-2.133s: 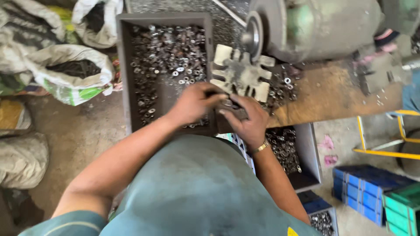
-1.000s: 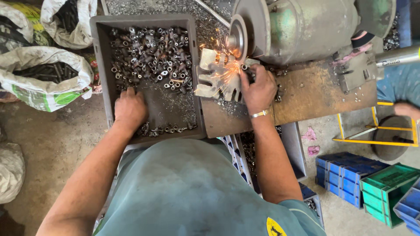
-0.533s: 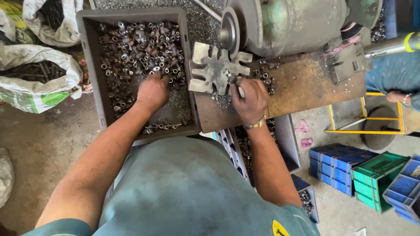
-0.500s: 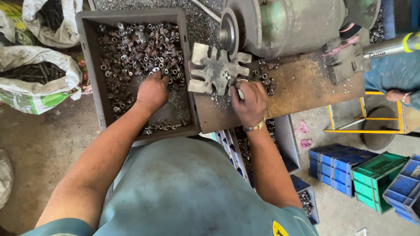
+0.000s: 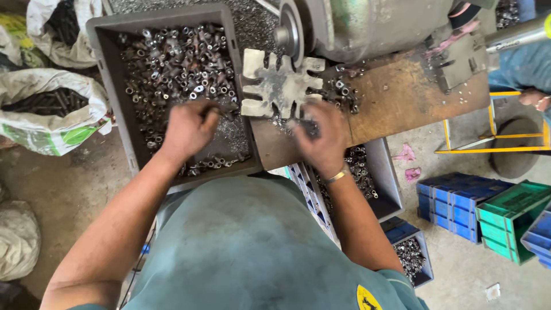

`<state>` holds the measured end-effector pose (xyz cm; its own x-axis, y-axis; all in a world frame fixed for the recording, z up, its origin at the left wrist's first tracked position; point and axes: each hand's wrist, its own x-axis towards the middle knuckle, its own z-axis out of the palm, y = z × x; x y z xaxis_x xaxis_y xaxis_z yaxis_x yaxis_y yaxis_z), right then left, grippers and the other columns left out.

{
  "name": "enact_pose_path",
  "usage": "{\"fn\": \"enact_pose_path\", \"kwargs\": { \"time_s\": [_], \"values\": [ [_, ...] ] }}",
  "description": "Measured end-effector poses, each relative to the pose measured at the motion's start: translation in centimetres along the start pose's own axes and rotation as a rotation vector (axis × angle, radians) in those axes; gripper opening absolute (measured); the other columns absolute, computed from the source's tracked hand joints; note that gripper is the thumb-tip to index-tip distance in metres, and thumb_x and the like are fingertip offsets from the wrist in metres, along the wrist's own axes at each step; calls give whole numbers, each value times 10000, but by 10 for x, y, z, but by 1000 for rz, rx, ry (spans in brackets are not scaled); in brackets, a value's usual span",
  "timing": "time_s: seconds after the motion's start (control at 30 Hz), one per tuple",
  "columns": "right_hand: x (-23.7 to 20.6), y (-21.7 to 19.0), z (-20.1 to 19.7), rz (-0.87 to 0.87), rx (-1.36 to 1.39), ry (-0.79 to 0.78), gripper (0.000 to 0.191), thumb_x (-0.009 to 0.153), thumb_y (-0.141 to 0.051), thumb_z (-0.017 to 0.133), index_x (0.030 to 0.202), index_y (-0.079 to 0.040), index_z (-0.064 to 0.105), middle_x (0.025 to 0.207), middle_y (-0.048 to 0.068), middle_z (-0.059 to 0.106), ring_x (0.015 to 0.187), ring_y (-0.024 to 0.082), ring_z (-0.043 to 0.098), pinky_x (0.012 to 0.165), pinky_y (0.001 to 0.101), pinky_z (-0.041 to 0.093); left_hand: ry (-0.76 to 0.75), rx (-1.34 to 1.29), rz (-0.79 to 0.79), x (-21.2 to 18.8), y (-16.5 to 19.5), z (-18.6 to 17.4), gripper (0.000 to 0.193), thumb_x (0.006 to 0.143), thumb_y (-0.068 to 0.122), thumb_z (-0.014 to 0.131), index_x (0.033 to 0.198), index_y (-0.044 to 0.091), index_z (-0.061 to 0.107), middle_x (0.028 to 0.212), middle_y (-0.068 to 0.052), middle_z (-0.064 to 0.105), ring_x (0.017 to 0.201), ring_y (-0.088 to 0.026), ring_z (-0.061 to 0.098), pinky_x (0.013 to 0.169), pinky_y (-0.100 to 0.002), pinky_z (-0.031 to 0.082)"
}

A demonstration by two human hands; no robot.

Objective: The person picks small metal fittings one at a time from a tray, holds each against a running bench grinder to grind its edges with sparks flying, then places the ground piece on the workbench or back into the tray. The person repeats this pick-grind-place cycle throughout the episode.

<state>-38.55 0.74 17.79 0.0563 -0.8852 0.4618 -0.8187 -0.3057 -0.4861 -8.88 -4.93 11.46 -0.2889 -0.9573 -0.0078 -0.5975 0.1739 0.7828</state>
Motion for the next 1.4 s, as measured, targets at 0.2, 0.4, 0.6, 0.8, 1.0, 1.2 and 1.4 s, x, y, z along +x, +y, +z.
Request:
{"fn": "enact_pose_path", "kwargs": {
  "time_s": [0.2,0.4,0.6,0.8,1.0,1.2,1.4],
  "values": [
    [10,-25,29,-57,416,-142,335,872,-230,893,1135,-117,719,1061,74,771,945,226,767,818,353,618,-387,-491,-189,21,50,1,302,1004,260,580,1115,45,760,881,-181,719,747,-321,685,690,-411,517],
    [24,26,37,-7,-28,46,300,918,-212,873,1109,-76,686,1031,120,760,899,308,737,804,395,589,-138,-262,-171,24,54,-1,344,934,309,658,1180,79,727,987,-124,765,887,-232,733,808,-371,557],
    [26,53,61,186,-76,50,333,860,-254,882,1040,-55,684,919,137,735,807,332,716,748,419,566,-129,-243,-260,6,41,11,331,906,285,711,1154,67,718,1007,-124,765,918,-222,744,836,-352,560],
    [33,54,69,246,-75,85,355,869,-243,861,1056,-36,641,871,138,717,775,325,706,722,432,553,-125,-236,-269,1,31,18,294,906,269,730,1119,67,725,1006,-116,770,912,-220,752,825,-348,570],
    [41,56,64,120,-183,134,389,866,-286,889,1032,-44,634,907,152,716,796,355,693,724,445,550,-63,-172,-211,-4,15,23,277,894,256,737,1098,69,738,1029,-140,766,939,-275,753,842,-375,576],
    [49,62,59,76,-188,84,383,854,-263,901,1027,-40,643,902,165,712,807,371,687,730,456,548,-24,80,-193,-3,-18,49,352,849,276,778,1077,23,691,1026,-209,718,937,-388,706,830,-473,564],
    [45,55,68,52,-73,91,302,875,-175,885,1040,-64,657,947,138,725,858,342,702,763,433,566,35,270,-18,19,-33,79,473,778,165,765,1201,-12,647,1082,-280,652,979,-457,661,851,-518,555]
  ]
}}
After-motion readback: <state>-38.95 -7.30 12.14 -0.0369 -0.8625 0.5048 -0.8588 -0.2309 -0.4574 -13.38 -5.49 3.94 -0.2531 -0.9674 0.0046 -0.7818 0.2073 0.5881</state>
